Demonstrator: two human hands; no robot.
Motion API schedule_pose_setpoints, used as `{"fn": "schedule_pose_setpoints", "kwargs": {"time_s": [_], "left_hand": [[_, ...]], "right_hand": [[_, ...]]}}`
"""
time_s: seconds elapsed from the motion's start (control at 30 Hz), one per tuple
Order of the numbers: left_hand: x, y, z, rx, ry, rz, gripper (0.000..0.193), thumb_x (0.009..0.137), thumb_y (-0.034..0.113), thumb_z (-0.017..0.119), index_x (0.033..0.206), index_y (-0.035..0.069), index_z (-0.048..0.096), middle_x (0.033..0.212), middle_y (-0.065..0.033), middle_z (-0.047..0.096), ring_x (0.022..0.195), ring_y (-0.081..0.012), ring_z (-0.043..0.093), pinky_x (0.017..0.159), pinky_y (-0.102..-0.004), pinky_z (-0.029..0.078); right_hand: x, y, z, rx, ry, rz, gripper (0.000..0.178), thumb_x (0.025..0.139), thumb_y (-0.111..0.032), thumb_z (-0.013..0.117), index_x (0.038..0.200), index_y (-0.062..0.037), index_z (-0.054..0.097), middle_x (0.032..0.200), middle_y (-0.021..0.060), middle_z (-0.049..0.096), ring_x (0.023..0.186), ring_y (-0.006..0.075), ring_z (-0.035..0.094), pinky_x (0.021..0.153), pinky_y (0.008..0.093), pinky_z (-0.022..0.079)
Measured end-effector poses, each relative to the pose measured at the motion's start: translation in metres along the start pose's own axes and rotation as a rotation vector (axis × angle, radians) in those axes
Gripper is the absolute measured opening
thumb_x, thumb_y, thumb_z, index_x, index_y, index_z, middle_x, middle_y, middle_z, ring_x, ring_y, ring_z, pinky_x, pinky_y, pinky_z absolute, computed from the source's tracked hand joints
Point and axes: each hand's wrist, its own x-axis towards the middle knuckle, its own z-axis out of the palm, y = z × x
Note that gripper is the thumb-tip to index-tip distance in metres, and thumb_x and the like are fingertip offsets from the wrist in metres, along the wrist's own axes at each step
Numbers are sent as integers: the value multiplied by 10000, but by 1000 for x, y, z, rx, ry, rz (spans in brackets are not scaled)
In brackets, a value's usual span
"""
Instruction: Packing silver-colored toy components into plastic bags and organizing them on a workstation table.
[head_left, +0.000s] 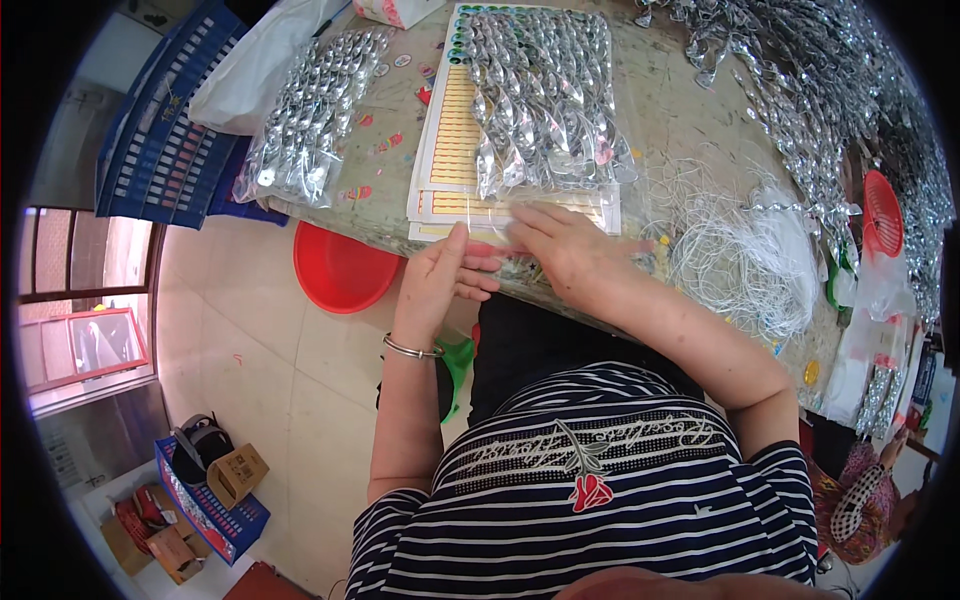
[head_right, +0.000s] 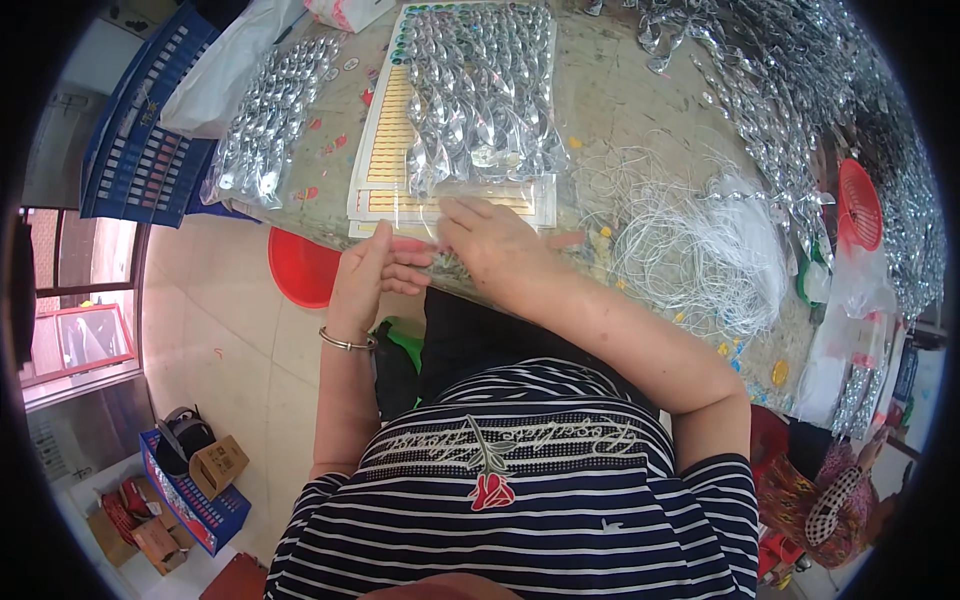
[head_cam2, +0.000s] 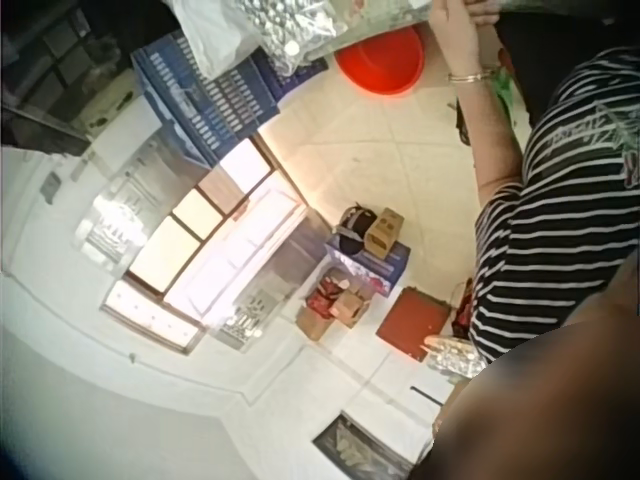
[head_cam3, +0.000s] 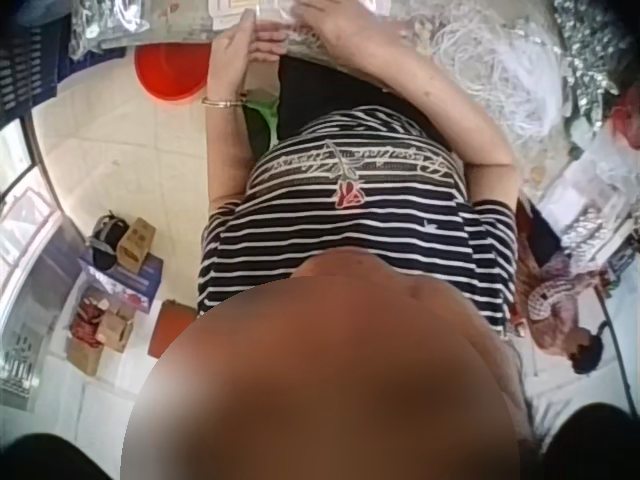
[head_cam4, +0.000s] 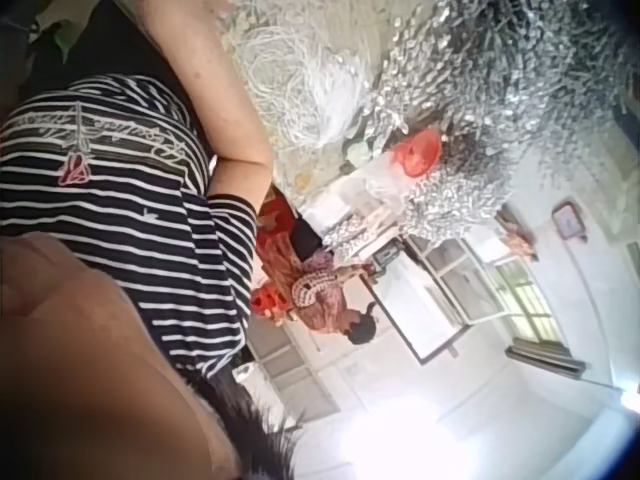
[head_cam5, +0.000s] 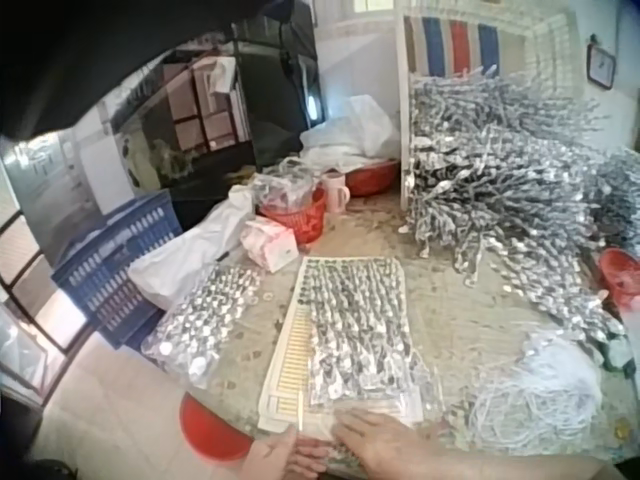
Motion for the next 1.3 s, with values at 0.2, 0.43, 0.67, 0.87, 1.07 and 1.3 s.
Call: {"fn": "schedule_pose_setpoints", "kwargs": {"time_s": [0.2,0.43,0.67,0.87,1.07,1.3], "left_hand": [[1,-2,5,14,43,3,615,992,481,396,1017,-93,615,911,-186,683,678,-204,685,573,-246,550],[4,2,6,32,65,-17,632,994,495,374,1003,-90,616,904,-183,683,666,-199,682,574,-252,548],[3,5,3,27,101,-18,601,985,491,408,956,-70,619,870,-170,682,665,-197,679,571,-254,547],[6,7,8,35,96,-19,585,987,485,407,958,-60,619,855,-166,680,651,-190,673,564,-253,543],[7,3,7,-4,78,-3,582,984,492,412,958,-59,597,855,-158,678,651,-186,677,567,-265,558],[4,5,-2,-40,100,-6,592,979,505,414,946,-57,597,820,-154,676,640,-182,675,549,-254,548]], "right_hand": [[3,4,9,-20,37,-53,461,719,11,599,1176,42,549,1275,190,538,1210,334,502,1015,409,413],[10,-5,3,3,55,-12,413,739,-12,620,1145,39,569,1194,180,579,1127,348,547,972,421,432],[-29,-20,-71,182,146,42,309,832,-43,626,1139,-21,606,1194,163,598,1105,350,568,948,423,451],[1,21,-73,-124,338,183,403,879,-106,600,1262,-6,523,1307,198,529,1252,374,465,1031,461,371],[5,33,-19,-325,167,220,466,932,-235,536,1329,-5,455,1356,188,492,1291,363,429,1097,517,261],[-4,13,-51,-182,265,180,396,911,-181,571,1279,-45,518,1315,170,519,1261,335,450,1066,502,303]]}}
